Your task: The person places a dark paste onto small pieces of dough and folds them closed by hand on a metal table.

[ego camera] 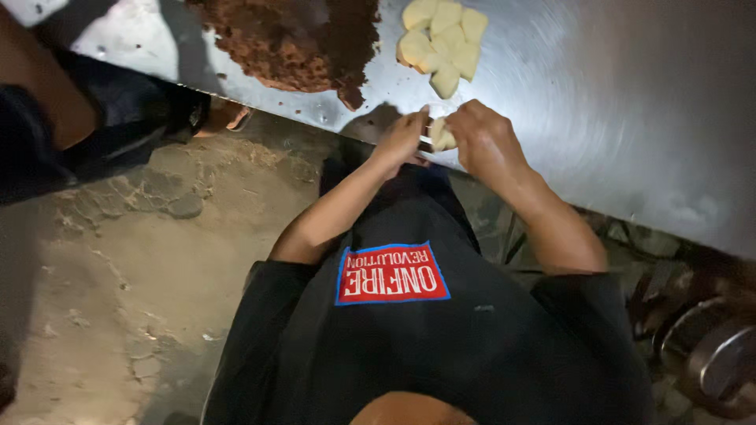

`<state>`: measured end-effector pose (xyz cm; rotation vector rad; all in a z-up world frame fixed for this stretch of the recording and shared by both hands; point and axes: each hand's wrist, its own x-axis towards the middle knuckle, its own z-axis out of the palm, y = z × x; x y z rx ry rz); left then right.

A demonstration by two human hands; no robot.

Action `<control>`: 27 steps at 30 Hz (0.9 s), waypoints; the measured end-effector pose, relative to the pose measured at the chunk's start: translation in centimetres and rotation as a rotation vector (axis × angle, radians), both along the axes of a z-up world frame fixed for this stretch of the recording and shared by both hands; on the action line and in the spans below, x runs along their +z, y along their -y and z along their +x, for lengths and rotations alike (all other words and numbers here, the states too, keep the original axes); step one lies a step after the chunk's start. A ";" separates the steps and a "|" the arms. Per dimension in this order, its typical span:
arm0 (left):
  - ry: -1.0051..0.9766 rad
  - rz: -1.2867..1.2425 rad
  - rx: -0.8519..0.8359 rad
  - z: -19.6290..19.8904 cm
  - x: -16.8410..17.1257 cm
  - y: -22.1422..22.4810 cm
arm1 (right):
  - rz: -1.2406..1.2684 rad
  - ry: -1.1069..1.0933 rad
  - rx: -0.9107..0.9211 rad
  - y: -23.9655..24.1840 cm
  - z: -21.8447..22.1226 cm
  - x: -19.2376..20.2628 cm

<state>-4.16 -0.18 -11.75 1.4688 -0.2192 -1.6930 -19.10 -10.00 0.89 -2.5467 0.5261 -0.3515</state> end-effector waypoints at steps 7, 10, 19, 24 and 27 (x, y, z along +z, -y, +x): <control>0.299 0.037 0.003 0.8 -4.9 -4.7 | -0.020 -0.115 -0.174 3.6 -4.0 -12.1; 0.388 0.039 -0.005 1.6 -3.9 -6.3 | 0.506 -0.244 -0.713 5.5 -3.9 -10.7; 0.495 -0.033 0.031 1.8 0.2 -7.4 | -0.107 -0.341 -0.319 4.3 1.5 -19.9; 0.479 -0.183 0.057 1.4 0.6 -7.8 | 0.060 -0.291 -0.462 7.1 0.3 -23.6; 0.610 -0.225 0.036 1.9 0.8 -8.7 | 0.145 -0.365 -0.628 7.5 -0.4 -23.1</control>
